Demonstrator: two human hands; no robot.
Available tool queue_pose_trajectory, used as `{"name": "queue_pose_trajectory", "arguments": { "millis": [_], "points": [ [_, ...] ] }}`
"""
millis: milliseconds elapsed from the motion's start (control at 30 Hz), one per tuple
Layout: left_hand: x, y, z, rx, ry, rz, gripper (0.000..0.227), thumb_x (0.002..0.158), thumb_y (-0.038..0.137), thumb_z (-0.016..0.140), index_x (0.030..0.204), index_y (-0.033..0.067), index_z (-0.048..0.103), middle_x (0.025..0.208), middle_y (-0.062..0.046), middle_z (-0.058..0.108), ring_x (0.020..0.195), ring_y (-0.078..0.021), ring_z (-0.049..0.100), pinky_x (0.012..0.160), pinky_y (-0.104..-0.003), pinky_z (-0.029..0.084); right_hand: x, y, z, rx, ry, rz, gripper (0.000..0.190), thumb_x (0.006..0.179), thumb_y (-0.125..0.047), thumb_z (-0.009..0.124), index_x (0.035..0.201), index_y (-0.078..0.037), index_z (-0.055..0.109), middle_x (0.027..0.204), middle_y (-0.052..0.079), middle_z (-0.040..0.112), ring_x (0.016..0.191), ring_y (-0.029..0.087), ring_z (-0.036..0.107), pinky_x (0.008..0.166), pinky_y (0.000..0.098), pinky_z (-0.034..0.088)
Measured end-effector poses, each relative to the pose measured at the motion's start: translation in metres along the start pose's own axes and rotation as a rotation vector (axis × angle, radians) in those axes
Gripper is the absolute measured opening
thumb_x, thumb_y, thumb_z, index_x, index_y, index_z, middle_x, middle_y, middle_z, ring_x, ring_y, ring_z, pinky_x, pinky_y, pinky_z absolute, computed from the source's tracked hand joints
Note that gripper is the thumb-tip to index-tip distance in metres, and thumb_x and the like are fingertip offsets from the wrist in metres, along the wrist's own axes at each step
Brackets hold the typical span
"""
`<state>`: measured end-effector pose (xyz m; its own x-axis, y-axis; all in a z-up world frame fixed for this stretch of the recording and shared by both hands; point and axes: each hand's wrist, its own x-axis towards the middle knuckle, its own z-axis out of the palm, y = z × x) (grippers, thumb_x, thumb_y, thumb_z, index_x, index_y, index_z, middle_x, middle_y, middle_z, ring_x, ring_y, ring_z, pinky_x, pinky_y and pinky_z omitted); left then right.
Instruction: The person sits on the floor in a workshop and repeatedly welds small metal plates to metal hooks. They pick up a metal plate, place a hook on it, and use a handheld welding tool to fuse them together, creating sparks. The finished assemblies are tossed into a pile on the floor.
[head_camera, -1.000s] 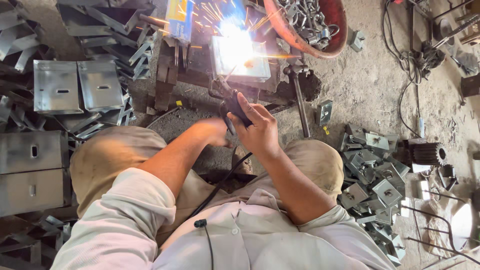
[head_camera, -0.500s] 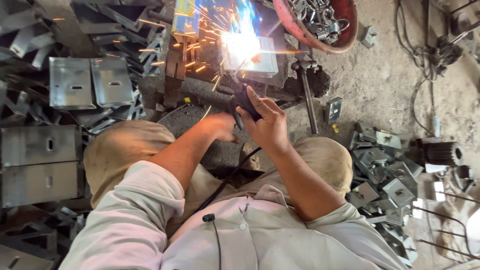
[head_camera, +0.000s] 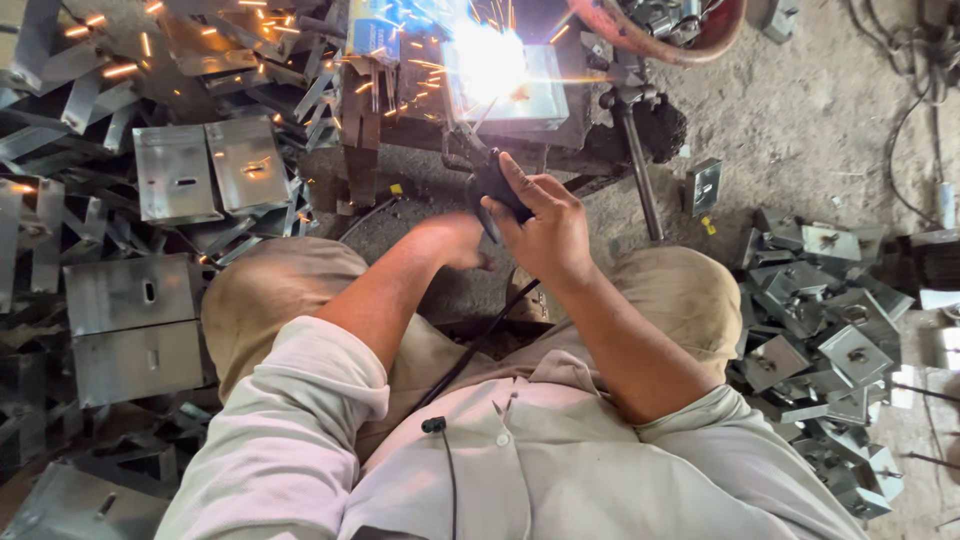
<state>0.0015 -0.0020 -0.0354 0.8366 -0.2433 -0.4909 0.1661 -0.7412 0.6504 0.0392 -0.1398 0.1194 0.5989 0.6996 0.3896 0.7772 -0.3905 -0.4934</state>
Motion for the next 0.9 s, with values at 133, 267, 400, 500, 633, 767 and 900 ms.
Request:
{"name": "queue_pose_trajectory", "arguments": {
  "millis": [133, 267, 400, 500, 633, 767, 900],
  "points": [
    [-0.002, 0.002, -0.001, 0.011, 0.019, 0.051, 0.066, 0.080, 0.050, 0.082, 0.132, 0.0134, 0.065, 0.125, -0.016, 0.069, 0.116, -0.0350, 0.066, 0.099, -0.044, 0.052, -0.001, -0.002, 0.000, 0.025, -0.026, 0.053, 0.059, 0.090, -0.020, 0.086, 0.143, -0.019, 0.063, 0.099, 0.011, 0.073, 0.081, 0.023, 0.073, 0.073, 0.0346, 0.059],
    [-0.012, 0.002, -0.007, 0.024, -0.011, -0.047, 0.063, 0.081, 0.047, 0.079, 0.133, 0.0145, 0.066, 0.129, -0.016, 0.069, 0.120, -0.0344, 0.065, 0.101, -0.045, 0.052, 0.001, -0.001, -0.001, 0.005, 0.008, 0.032, 0.056, 0.089, -0.020, 0.085, 0.141, -0.016, 0.064, 0.100, 0.011, 0.074, 0.086, 0.022, 0.075, 0.076, 0.0337, 0.060],
    [-0.019, 0.002, -0.009, 0.017, 0.181, 0.046, 0.079, 0.075, 0.050, 0.085, 0.137, 0.0101, 0.057, 0.133, -0.019, 0.061, 0.121, -0.0388, 0.058, 0.099, -0.048, 0.047, 0.006, 0.016, -0.016, 0.387, 0.181, -0.024, 0.041, 0.103, -0.015, 0.080, 0.140, -0.010, 0.062, 0.125, 0.013, 0.073, 0.112, 0.025, 0.075, 0.093, 0.0358, 0.067],
    [-0.030, 0.008, -0.026, -0.035, 0.203, -0.066, 0.073, 0.078, 0.046, 0.083, 0.141, 0.0170, 0.058, 0.132, -0.018, 0.063, 0.118, -0.0388, 0.061, 0.096, -0.048, 0.050, -0.005, 0.054, -0.056, 0.316, 0.329, 0.355, 0.026, 0.100, -0.011, 0.068, 0.124, -0.003, 0.069, 0.106, 0.007, 0.075, 0.088, 0.019, 0.073, 0.076, 0.0353, 0.064],
    [-0.045, 0.006, -0.055, -0.245, 0.472, 0.059, 0.049, 0.089, 0.042, 0.078, 0.131, 0.0163, 0.068, 0.115, -0.011, 0.076, 0.106, -0.0302, 0.074, 0.093, -0.042, 0.058, -0.035, 0.143, -0.127, 1.189, 0.591, 0.718, 0.033, 0.108, -0.029, 0.061, 0.126, -0.002, 0.060, 0.105, 0.013, 0.068, 0.087, 0.025, 0.064, 0.077, 0.0392, 0.054],
    [-0.043, -0.012, -0.087, -0.238, 1.094, 0.315, 0.047, 0.094, 0.040, 0.087, 0.128, 0.0153, 0.065, 0.118, -0.011, 0.070, 0.114, -0.0294, 0.071, 0.101, -0.041, 0.059, -0.139, 0.220, -0.204, 1.350, 0.592, 0.988, 0.081, 0.097, -0.076, 0.055, 0.134, -0.003, 0.056, 0.108, 0.018, 0.061, 0.082, 0.027, 0.055, 0.073, 0.0386, 0.047],
    [-0.028, -0.032, -0.130, 0.273, 1.074, 0.136, 0.123, 0.070, 0.053, 0.098, 0.161, 0.0070, 0.030, 0.156, -0.026, 0.036, 0.143, -0.0446, 0.034, 0.114, -0.058, 0.028, -0.263, 0.300, -0.202, 1.388, 0.812, 1.193, 0.048, 0.092, -0.046, 0.062, 0.121, -0.008, 0.062, 0.109, 0.018, 0.065, 0.090, 0.028, 0.061, 0.079, 0.0362, 0.051]
  ]
}}
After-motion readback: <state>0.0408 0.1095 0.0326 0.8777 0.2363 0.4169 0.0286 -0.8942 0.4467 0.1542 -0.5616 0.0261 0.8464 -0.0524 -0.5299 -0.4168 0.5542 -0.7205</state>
